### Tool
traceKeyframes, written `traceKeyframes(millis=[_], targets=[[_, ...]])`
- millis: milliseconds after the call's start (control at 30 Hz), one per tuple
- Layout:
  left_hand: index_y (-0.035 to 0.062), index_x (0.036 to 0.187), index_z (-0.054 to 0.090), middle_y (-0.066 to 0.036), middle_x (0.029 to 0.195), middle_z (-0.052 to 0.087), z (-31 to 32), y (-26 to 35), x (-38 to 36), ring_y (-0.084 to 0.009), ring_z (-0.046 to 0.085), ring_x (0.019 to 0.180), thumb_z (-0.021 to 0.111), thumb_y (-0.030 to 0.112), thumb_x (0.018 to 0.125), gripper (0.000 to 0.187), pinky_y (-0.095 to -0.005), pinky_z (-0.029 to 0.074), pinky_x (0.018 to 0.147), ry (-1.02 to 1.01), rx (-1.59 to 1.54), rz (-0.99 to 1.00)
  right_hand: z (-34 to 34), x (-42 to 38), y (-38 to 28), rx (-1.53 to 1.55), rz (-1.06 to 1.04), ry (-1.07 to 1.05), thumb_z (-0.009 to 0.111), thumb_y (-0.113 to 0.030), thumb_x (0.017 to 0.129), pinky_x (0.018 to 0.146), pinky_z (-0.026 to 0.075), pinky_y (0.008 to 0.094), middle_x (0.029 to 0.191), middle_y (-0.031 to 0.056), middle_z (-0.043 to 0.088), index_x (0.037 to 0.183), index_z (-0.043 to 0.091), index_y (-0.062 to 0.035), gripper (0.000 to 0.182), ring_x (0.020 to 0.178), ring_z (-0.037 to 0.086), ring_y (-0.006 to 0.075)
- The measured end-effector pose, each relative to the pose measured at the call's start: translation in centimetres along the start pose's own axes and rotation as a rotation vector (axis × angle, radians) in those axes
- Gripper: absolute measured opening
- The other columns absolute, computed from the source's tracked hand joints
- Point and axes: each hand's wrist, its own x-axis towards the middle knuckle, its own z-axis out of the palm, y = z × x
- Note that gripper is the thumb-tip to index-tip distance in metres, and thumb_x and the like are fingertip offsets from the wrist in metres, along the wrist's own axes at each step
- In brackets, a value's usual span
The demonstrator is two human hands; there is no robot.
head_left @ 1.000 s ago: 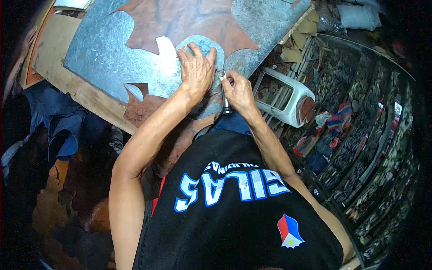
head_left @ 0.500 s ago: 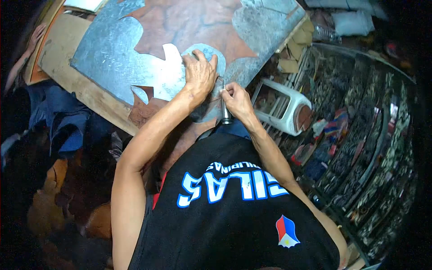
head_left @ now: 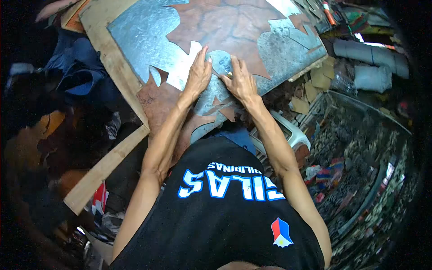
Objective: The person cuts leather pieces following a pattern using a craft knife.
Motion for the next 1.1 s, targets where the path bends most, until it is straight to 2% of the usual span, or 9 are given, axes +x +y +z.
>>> traceKeyframes(millis=[233, 300, 400, 433, 567, 633, 900, 967, 1100], targets=[[0.0000, 0.144, 0.035, -0.024, 0.133, 0.053, 0.7, -0.9, 0.8, -0.0320, 0.059, 0.114, 0.046, 0.021, 0.099, 0.051, -0.0377, 0.044, 0.101, 0.190, -0.295, -0.354, -2.4, 4.9, 4.7, -0.127, 0.030, -0.068, 0.064, -0.034, 0.089, 0.075, 0.055, 0.0521, 0.129, 0.0261, 0.047, 0.129, 0.054, -0.0072, 0.050, 0.090, 0.065, 0.0462], [-0.0008, 0.143, 0.037, -0.023, 0.118, 0.060, 0.9, 0.1, 1.2, -0.0283, 0.061, 0.106, 0.048, 0.019, 0.099, 0.050, -0.0382, 0.048, 0.094, 0.270, -0.289, -0.400, -3.0, 6.8, 7.3, -0.174, -0.061, 0.037, 0.064, -0.035, 0.089, 0.075, 0.055, 0.0529, 0.128, 0.0258, 0.047, 0.127, 0.055, -0.0069, 0.049, 0.090, 0.065, 0.0463], [-0.0028, 0.138, 0.041, -0.009, 0.102, 0.061, 1.2, 1.1, 2.4, -0.0114, 0.060, 0.083, 0.060, 0.020, 0.094, 0.052, -0.0230, 0.050, 0.064, 0.470, -0.579, -0.582, -3.5, 8.0, 8.5, -0.121, -0.120, -0.022, 0.064, -0.036, 0.090, 0.075, 0.054, 0.0535, 0.132, 0.0259, 0.044, 0.123, 0.055, -0.0050, 0.046, 0.089, 0.065, 0.0461], [-0.0028, 0.138, 0.041, -0.009, 0.102, 0.061, 1.1, 1.2, 2.5, -0.0114, 0.060, 0.083, 0.060, 0.020, 0.094, 0.052, -0.0230, 0.050, 0.064, 0.484, -0.561, -0.587, -3.6, 8.1, 8.7, -0.104, -0.130, -0.060, 0.064, -0.036, 0.090, 0.074, 0.054, 0.0534, 0.133, 0.0260, 0.042, 0.121, 0.055, -0.0045, 0.046, 0.089, 0.065, 0.0459], [-0.0008, 0.126, 0.054, -0.003, 0.080, 0.060, 1.4, 1.9, 2.6, -0.0086, 0.054, 0.066, 0.070, 0.029, 0.088, 0.051, -0.0229, 0.044, 0.055, 0.496, -0.564, -0.676, -4.0, 8.4, 9.2, -0.020, -0.140, -0.103, 0.066, -0.034, 0.089, 0.072, 0.056, 0.0521, 0.133, 0.0264, 0.041, 0.121, 0.053, -0.0037, 0.047, 0.087, 0.066, 0.0454], [-0.0005, 0.119, 0.058, -0.002, 0.080, 0.061, 1.8, 3.2, 2.1, -0.0085, 0.056, 0.068, 0.071, 0.029, 0.089, 0.045, -0.0218, 0.045, 0.059, 0.172, -0.372, -0.794, -4.4, 8.4, 9.6, 0.020, -0.149, -0.123, 0.066, -0.034, 0.088, 0.072, 0.056, 0.0519, 0.134, 0.0266, 0.040, 0.121, 0.053, -0.0033, 0.046, 0.087, 0.066, 0.0454], [-0.0014, 0.117, 0.061, -0.007, 0.100, 0.070, 3.4, 4.9, -0.8, -0.0128, 0.066, 0.082, 0.063, 0.013, 0.093, 0.028, -0.0251, 0.052, 0.069, 0.299, -0.267, -0.693, -4.4, 8.4, 10.5, 0.108, -0.172, -0.114, 0.066, -0.030, 0.089, 0.074, 0.056, 0.0523, 0.137, 0.0264, 0.038, 0.120, 0.053, -0.0029, 0.044, 0.088, 0.067, 0.0444], [0.0006, 0.120, 0.059, -0.007, 0.103, 0.069, 1.0, 4.7, -1.3, -0.0139, 0.066, 0.089, 0.061, 0.012, 0.094, 0.029, -0.0258, 0.053, 0.073, 0.388, -0.571, -0.597, -4.1, 8.4, 10.5, 0.104, -0.171, -0.126, 0.067, -0.030, 0.088, 0.074, 0.056, 0.0528, 0.137, 0.0260, 0.038, 0.122, 0.053, -0.0034, 0.045, 0.090, 0.066, 0.0449], [0.0075, 0.108, 0.059, 0.001, 0.088, 0.061, -4.1, 5.6, -1.3, -0.0106, 0.057, 0.077, 0.065, 0.017, 0.092, 0.019, -0.0257, 0.047, 0.068, 0.416, -0.668, -0.471, -3.1, 8.5, 9.7, 0.124, -0.166, -0.135, 0.066, -0.031, 0.088, 0.079, 0.053, 0.0532, 0.144, 0.0271, 0.034, 0.130, 0.051, -0.0050, 0.052, 0.093, 0.064, 0.0477]])
